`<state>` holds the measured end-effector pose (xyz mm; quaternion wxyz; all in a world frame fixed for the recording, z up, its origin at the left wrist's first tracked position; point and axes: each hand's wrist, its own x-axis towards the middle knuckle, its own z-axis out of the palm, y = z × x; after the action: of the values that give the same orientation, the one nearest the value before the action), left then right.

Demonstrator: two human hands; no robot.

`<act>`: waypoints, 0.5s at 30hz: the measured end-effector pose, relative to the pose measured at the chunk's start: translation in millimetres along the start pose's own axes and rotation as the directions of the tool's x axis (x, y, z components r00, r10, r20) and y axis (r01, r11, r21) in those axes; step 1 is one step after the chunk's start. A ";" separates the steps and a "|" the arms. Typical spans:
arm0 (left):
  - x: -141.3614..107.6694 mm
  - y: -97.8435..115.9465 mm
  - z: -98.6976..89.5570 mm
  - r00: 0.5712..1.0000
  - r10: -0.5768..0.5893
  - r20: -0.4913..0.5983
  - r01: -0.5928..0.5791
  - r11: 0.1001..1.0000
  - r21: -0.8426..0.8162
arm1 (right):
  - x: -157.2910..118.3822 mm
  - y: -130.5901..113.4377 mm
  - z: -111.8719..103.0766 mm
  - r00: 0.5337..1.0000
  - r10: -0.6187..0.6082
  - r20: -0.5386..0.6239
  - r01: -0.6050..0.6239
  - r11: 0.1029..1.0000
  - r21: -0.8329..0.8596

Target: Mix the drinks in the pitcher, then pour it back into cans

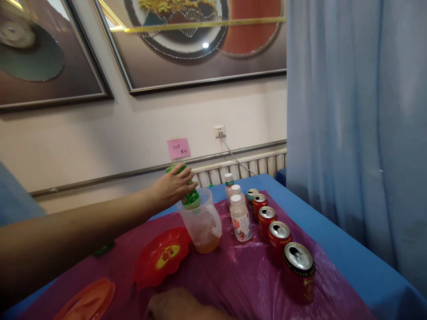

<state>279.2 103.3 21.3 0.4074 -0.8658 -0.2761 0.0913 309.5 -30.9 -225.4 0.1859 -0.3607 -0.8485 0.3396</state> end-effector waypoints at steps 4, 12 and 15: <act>-22.7 -10.7 6.0 0.983 -0.185 -0.021 0.177 0.966 -0.190 | -13.3 -5.7 -4.3 0.998 0.028 -0.056 -0.026 0.999 0.032; -171.6 -28.8 63.0 0.618 -0.749 0.239 0.712 0.404 -0.574 | -14.1 -4.5 7.9 0.999 -0.032 -0.001 0.032 0.999 0.027; -252.4 -22.6 95.3 0.368 -0.856 0.362 0.798 0.092 -0.595 | -12.6 0.5 13.8 0.999 -0.048 0.015 0.047 0.999 0.027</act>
<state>23.9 37.9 -40.5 0.0386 -0.6398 -0.7075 -0.2978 310.4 -46.0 -236.3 0.1920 -0.3353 -0.8538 0.3490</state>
